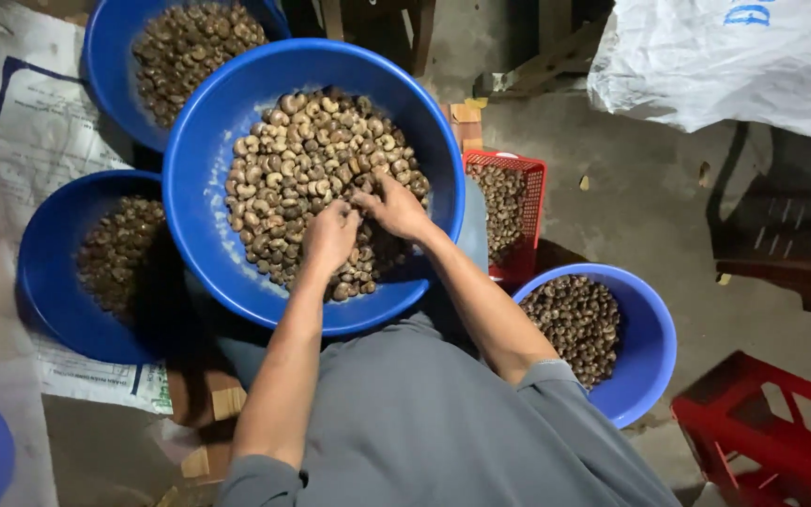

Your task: Manually sorting cashew nuts by sifting through them in large bowls and picking out specific items.

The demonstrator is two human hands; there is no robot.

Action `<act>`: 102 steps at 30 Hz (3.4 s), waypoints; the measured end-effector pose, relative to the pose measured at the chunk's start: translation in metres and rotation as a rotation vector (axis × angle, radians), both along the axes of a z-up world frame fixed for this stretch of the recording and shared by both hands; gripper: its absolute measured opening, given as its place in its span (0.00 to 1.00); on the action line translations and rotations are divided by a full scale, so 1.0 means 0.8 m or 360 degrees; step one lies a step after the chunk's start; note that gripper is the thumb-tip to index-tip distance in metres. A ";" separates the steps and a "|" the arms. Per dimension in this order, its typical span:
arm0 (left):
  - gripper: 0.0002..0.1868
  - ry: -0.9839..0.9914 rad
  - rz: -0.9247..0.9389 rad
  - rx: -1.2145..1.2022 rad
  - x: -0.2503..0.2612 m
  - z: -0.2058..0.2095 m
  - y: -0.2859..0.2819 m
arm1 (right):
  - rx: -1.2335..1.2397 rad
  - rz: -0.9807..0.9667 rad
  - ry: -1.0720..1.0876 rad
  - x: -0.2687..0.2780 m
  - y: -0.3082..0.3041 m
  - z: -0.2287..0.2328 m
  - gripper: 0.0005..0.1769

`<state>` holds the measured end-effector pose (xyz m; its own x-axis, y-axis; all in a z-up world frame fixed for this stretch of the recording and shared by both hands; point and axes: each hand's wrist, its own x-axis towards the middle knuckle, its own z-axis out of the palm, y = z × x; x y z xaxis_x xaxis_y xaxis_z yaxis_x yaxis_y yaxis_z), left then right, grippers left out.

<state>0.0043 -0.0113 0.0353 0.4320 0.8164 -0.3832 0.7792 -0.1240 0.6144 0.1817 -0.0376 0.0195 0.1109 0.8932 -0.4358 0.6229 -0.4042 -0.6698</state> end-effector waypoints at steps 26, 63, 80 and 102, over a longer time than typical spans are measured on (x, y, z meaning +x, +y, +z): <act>0.06 -0.1184 0.0173 0.0920 0.038 0.103 -0.040 | -0.0280 -0.1451 0.2469 -0.030 -0.030 -0.051 0.32; 0.13 -0.0184 -0.0257 0.0373 0.021 -0.068 -0.033 | 0.0485 -0.2143 0.1313 0.327 -0.505 -0.208 0.14; 0.11 -0.0077 -0.0093 0.0285 0.029 -0.073 -0.008 | 0.0632 0.0733 -0.1238 0.048 -0.078 0.054 0.07; 0.19 0.0075 -0.0098 -0.0032 0.049 0.022 -0.009 | 0.0366 0.0526 -0.1263 0.012 -0.064 -0.048 0.12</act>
<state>0.0435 -0.0187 0.0531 0.4623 0.7809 -0.4201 0.7985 -0.1605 0.5802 0.1913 -0.0889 -0.0192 0.0250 0.9890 -0.1460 0.9990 -0.0302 -0.0339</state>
